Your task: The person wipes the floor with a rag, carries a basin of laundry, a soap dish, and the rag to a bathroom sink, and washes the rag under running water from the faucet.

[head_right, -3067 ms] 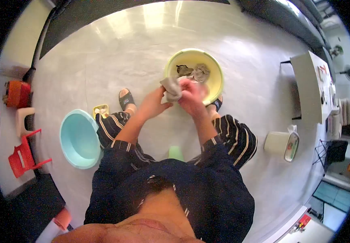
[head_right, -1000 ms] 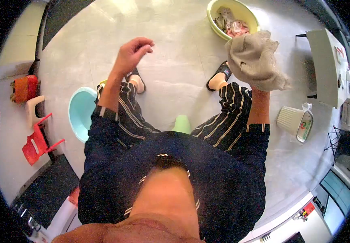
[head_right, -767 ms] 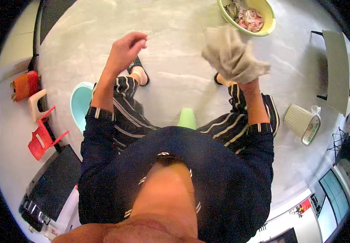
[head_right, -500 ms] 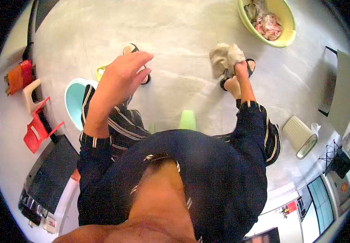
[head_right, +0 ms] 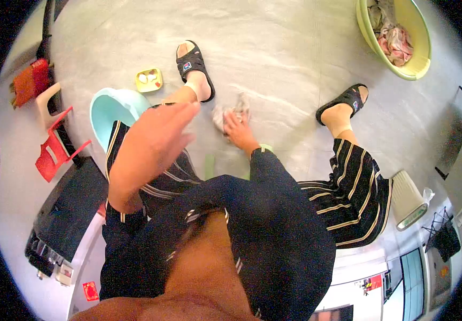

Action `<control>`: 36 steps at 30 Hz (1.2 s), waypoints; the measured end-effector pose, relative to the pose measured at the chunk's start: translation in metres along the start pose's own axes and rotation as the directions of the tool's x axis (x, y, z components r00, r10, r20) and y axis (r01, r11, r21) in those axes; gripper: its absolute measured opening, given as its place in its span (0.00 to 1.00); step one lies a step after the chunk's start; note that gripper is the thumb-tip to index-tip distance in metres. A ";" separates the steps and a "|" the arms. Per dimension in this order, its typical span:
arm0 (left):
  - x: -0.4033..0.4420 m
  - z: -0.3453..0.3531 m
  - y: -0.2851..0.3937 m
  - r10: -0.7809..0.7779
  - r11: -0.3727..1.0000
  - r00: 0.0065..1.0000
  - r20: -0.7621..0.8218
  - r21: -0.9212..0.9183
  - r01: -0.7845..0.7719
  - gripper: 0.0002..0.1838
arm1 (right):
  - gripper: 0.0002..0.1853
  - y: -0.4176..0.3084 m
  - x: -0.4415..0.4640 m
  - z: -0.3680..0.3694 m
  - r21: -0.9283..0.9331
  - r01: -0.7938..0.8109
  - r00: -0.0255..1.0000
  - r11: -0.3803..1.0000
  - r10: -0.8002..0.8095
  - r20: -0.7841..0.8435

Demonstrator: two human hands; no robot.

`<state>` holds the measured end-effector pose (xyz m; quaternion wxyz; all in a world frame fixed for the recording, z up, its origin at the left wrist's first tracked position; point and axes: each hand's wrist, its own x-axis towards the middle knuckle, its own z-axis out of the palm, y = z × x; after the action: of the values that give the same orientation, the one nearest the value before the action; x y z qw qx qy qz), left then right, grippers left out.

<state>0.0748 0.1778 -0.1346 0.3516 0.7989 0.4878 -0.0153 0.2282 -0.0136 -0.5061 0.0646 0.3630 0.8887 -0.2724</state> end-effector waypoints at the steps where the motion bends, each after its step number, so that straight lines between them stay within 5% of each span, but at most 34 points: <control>1: -0.002 0.000 0.002 -0.019 1.000 0.999 0.046 -0.015 0.020 0.28 | 0.21 -0.007 0.000 0.018 -0.012 0.098 0.995 0.995 -0.098 -0.006; 4: -0.008 0.001 0.000 -0.055 0.998 0.993 0.109 -0.006 0.056 0.29 | 0.23 0.028 0.011 0.052 0.100 0.269 0.962 0.958 -0.263 -0.069; 5: -0.013 0.002 -0.003 -0.058 0.998 0.993 0.104 -0.008 0.060 0.29 | 0.26 0.044 0.012 0.037 -0.056 0.230 0.971 0.972 -0.233 -0.053; 7: -0.019 -0.001 -0.007 -0.074 0.997 0.994 0.083 -0.004 0.075 0.29 | 0.26 0.091 0.021 -0.006 -0.007 0.029 0.998 1.000 -0.029 -0.063; 8: -0.020 -0.002 -0.008 -0.085 0.996 0.994 0.062 -0.016 0.086 0.29 | 0.28 0.124 0.027 -0.007 -0.112 -0.021 0.979 0.994 -0.002 -0.204; 11: -0.023 -0.006 -0.008 -0.093 0.995 0.995 -0.021 -0.022 0.093 0.29 | 0.29 0.200 0.039 -0.073 -0.217 -0.334 0.924 0.917 0.273 -0.268; 12: -0.024 -0.005 -0.008 -0.074 0.997 0.997 -0.032 -0.025 0.073 0.28 | 0.26 0.231 0.040 -0.077 -0.293 -0.357 0.912 0.887 0.264 -0.313; 13: -0.026 -0.002 -0.009 -0.055 0.998 0.998 -0.043 -0.026 0.054 0.27 | 0.22 0.261 0.040 -0.080 -0.180 -0.309 0.891 0.934 0.218 -0.398; 15: -0.029 0.001 -0.011 -0.056 0.997 0.998 -0.027 -0.046 0.054 0.25 | 0.20 0.255 0.033 -0.134 0.189 -0.487 0.833 0.853 0.518 -0.193; 17: -0.033 0.001 -0.016 -0.070 0.995 0.997 -0.022 -0.074 0.068 0.28 | 0.18 0.273 0.005 -0.115 0.075 -0.367 0.783 0.927 0.351 -0.514; 23: -0.040 -0.005 -0.018 -0.117 0.993 0.987 -0.107 -0.031 0.114 0.27 | 0.16 0.139 -0.065 0.013 -0.063 -0.670 0.708 0.739 0.612 -0.353; 25: -0.039 -0.001 -0.019 -0.137 0.990 0.988 -0.064 -0.046 0.135 0.27 | 0.16 0.074 -0.051 0.021 -0.036 -0.627 0.775 0.778 0.620 -0.124; 29: -0.037 0.007 -0.020 -0.159 0.985 0.987 0.018 -0.060 0.160 0.28 | 0.17 0.023 0.003 0.010 0.029 -0.252 0.960 0.967 0.253 -0.122; 31: -0.037 0.009 -0.021 -0.082 0.997 0.996 -0.046 0.001 0.082 0.24 | 0.19 0.039 0.047 0.007 -0.081 -0.080 0.980 0.994 0.063 -0.187; 33: -0.038 0.011 -0.022 -0.027 0.999 0.994 -0.105 0.017 0.029 0.22 | 0.18 0.065 0.084 -0.023 0.000 0.016 0.981 1.000 -0.016 -0.195; 36: -0.040 0.010 -0.020 -0.002 1.000 0.987 -0.158 -0.002 0.002 0.22 | 0.17 0.098 0.115 -0.055 0.421 -0.066 0.900 0.905 0.236 -0.367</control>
<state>0.0411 0.1468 -0.1385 0.3126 0.7967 0.5151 0.0484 0.2153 0.1433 -0.5388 -0.1767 0.4864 0.7766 -0.3592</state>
